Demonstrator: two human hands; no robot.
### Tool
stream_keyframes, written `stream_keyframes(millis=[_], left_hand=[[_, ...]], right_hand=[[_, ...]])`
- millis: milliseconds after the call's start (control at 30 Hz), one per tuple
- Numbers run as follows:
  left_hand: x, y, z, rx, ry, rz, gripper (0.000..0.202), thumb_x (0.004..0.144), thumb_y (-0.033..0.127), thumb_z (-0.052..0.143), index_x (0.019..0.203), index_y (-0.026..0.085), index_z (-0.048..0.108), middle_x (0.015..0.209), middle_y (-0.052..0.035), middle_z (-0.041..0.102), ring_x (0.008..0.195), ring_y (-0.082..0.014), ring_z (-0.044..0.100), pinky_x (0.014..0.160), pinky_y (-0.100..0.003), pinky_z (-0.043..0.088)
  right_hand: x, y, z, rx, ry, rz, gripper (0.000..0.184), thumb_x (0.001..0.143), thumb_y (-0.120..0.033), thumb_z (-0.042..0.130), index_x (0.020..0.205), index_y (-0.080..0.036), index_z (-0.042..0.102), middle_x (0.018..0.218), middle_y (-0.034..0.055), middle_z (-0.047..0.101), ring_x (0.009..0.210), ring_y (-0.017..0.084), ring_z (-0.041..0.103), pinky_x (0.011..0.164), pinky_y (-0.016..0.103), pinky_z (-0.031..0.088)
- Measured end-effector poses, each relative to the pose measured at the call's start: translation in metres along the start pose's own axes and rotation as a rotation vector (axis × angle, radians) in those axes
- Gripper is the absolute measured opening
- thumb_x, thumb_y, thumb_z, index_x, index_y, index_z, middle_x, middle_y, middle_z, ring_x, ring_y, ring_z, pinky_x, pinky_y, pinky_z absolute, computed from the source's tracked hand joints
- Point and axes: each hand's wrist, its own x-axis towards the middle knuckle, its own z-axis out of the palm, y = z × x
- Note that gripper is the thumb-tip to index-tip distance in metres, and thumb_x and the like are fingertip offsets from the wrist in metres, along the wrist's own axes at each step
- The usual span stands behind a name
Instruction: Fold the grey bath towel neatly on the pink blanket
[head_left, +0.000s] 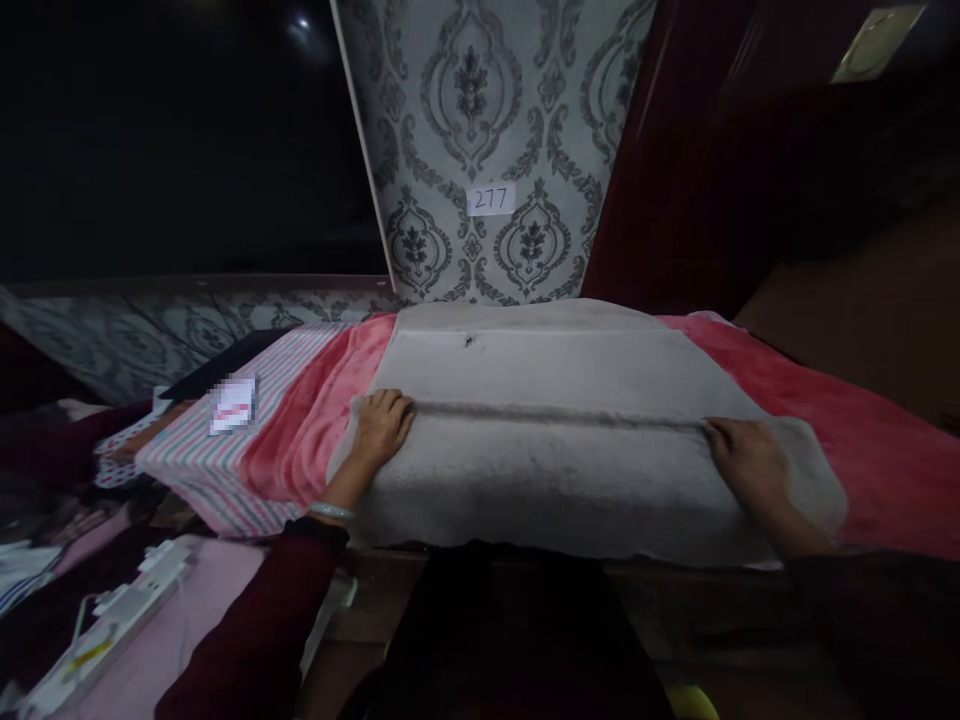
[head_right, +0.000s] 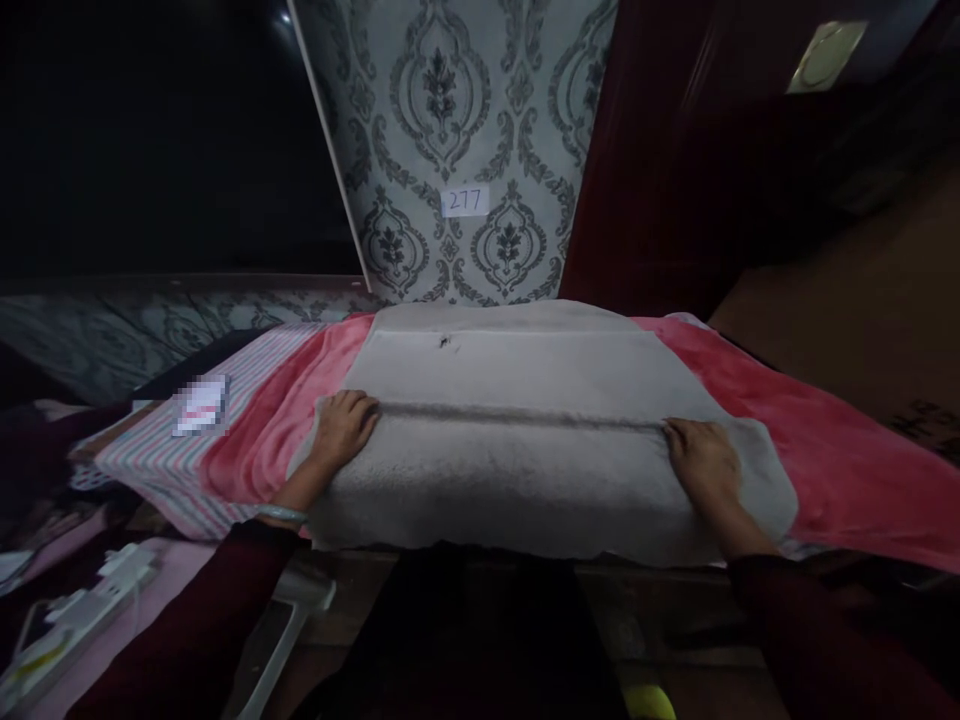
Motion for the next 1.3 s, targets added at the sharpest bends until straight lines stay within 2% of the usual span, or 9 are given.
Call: stream_keyframes(millis=[233,433,567,633,767,933,1067,1200,1300], left_hand=[[0.005,0.001,0.002,0.015,-0.042,-0.023,0.023,0.096,0.022,0.049,0.101,0.018,0.071,0.102,-0.0145,0.069,0.099,-0.0305,0.059,0.083,-0.045,0.041],[0.001,-0.004,0.007,0.008,0.069,-0.071,0.029,0.098,0.016,0.039,0.101,0.016,0.068,0.102,-0.0160,0.069,0.098,-0.0291,0.060,0.085,-0.044,0.040],[0.002,-0.006,0.009,0.008,-0.021,-0.087,0.032,0.094,0.012,0.038,0.103,0.017,0.068,0.095,-0.0141,0.070,0.095,-0.0295,0.061,0.083,-0.044,0.040],[0.003,-0.005,0.007,0.008,-0.046,-0.050,0.030,0.094,0.016,0.041,0.106,0.017,0.069,0.097,-0.0145,0.070,0.097,-0.0303,0.061,0.085,-0.045,0.040],[0.003,-0.003,0.002,-0.022,-0.016,0.006,0.026,0.094,0.034,0.053,0.107,0.018,0.069,0.105,-0.0148,0.070,0.102,-0.0314,0.060,0.087,-0.046,0.041],[0.003,-0.011,0.006,-0.029,-0.027,0.049,0.024,0.097,0.026,0.047,0.089,0.021,0.068,0.094,-0.0122,0.070,0.092,-0.0281,0.061,0.081,-0.042,0.041],[0.003,-0.014,0.010,-0.001,-0.008,0.029,0.028,0.098,0.026,0.042,0.088,0.020,0.067,0.091,-0.0127,0.071,0.088,-0.0281,0.062,0.079,-0.041,0.041],[0.003,-0.012,0.008,0.002,-0.016,-0.025,0.024,0.095,0.033,0.049,0.096,0.019,0.067,0.095,-0.0127,0.072,0.094,-0.0296,0.063,0.082,-0.042,0.042],[0.003,-0.011,0.006,0.027,-0.013,-0.059,0.025,0.094,0.037,0.049,0.090,0.020,0.067,0.095,-0.0131,0.072,0.096,-0.0307,0.063,0.082,-0.043,0.042]], right_hand=[[0.001,-0.009,-0.009,0.030,-0.035,0.020,0.038,0.094,-0.041,0.040,0.092,-0.019,0.070,0.091,0.0203,0.073,0.089,0.035,0.062,0.083,0.047,0.049],[0.001,-0.009,-0.008,0.033,-0.054,0.032,0.036,0.093,-0.039,0.043,0.092,-0.017,0.070,0.094,0.0226,0.073,0.090,0.035,0.063,0.085,0.046,0.048],[0.000,-0.009,-0.007,0.021,-0.040,0.034,0.035,0.094,-0.038,0.043,0.094,-0.017,0.071,0.094,0.0204,0.073,0.091,0.034,0.062,0.085,0.046,0.049],[0.001,-0.009,-0.006,0.015,-0.032,0.044,0.037,0.094,-0.038,0.042,0.095,-0.017,0.071,0.094,0.0183,0.074,0.091,0.032,0.062,0.086,0.045,0.050],[0.002,-0.010,-0.004,0.018,-0.028,0.041,0.039,0.094,-0.039,0.041,0.094,-0.016,0.073,0.093,0.0168,0.074,0.090,0.031,0.063,0.085,0.045,0.051],[0.003,-0.011,-0.003,0.032,-0.007,0.004,0.037,0.092,-0.036,0.043,0.099,-0.018,0.075,0.094,0.0135,0.075,0.092,0.031,0.064,0.085,0.045,0.053],[0.004,-0.007,-0.001,0.023,-0.010,0.016,0.041,0.083,-0.026,0.043,0.109,-0.018,0.074,0.097,0.0120,0.075,0.094,0.030,0.065,0.086,0.046,0.054],[0.005,-0.004,0.000,0.033,-0.011,-0.010,0.037,0.082,-0.027,0.043,0.099,-0.018,0.074,0.097,0.0132,0.075,0.094,0.031,0.065,0.090,0.048,0.054],[0.006,-0.004,0.000,0.042,-0.017,0.011,0.035,0.082,-0.029,0.043,0.097,-0.020,0.073,0.097,0.0126,0.076,0.095,0.031,0.066,0.089,0.048,0.054]])
